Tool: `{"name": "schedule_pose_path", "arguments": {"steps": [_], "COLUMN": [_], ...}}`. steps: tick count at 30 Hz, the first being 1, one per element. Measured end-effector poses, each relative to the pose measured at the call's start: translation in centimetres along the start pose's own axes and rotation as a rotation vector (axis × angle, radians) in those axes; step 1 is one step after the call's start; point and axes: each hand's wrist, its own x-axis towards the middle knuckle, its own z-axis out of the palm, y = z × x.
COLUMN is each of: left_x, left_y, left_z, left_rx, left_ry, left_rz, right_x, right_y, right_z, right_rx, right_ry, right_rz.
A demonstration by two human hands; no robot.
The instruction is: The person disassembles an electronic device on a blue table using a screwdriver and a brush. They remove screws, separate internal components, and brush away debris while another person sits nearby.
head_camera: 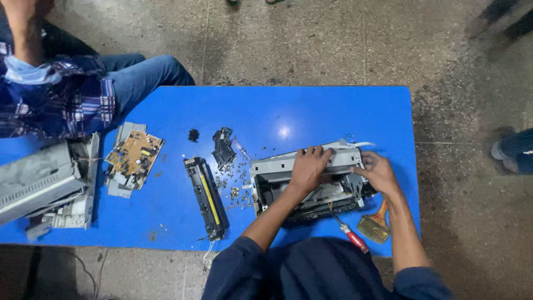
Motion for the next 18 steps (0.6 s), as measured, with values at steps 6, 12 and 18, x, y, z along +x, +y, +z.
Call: {"name": "schedule_pose_path", "arguments": {"steps": [6, 12, 18], "left_x": [-3.9, -11.8, -15.2], "left_y": [-2.8, -4.7, -4.3], "left_z": [-2.6, -7.5, -5.0], "left_rx": [0.100, -0.205, -0.527], "left_ry": [-0.033, 0.288, 0.303], "left_rz": [-0.095, -0.644, -0.963], "right_x": [-4.8, -6.9, -1.2], "right_y": [-6.5, -15.1, -16.2], "right_z": [1.6, 8.9, 19.2], "right_rx": [-0.543, -0.946, -1.252], "right_ry": [0.123, 0.038, -0.579], "right_rz": [0.091, -0.617, -0.671]}}
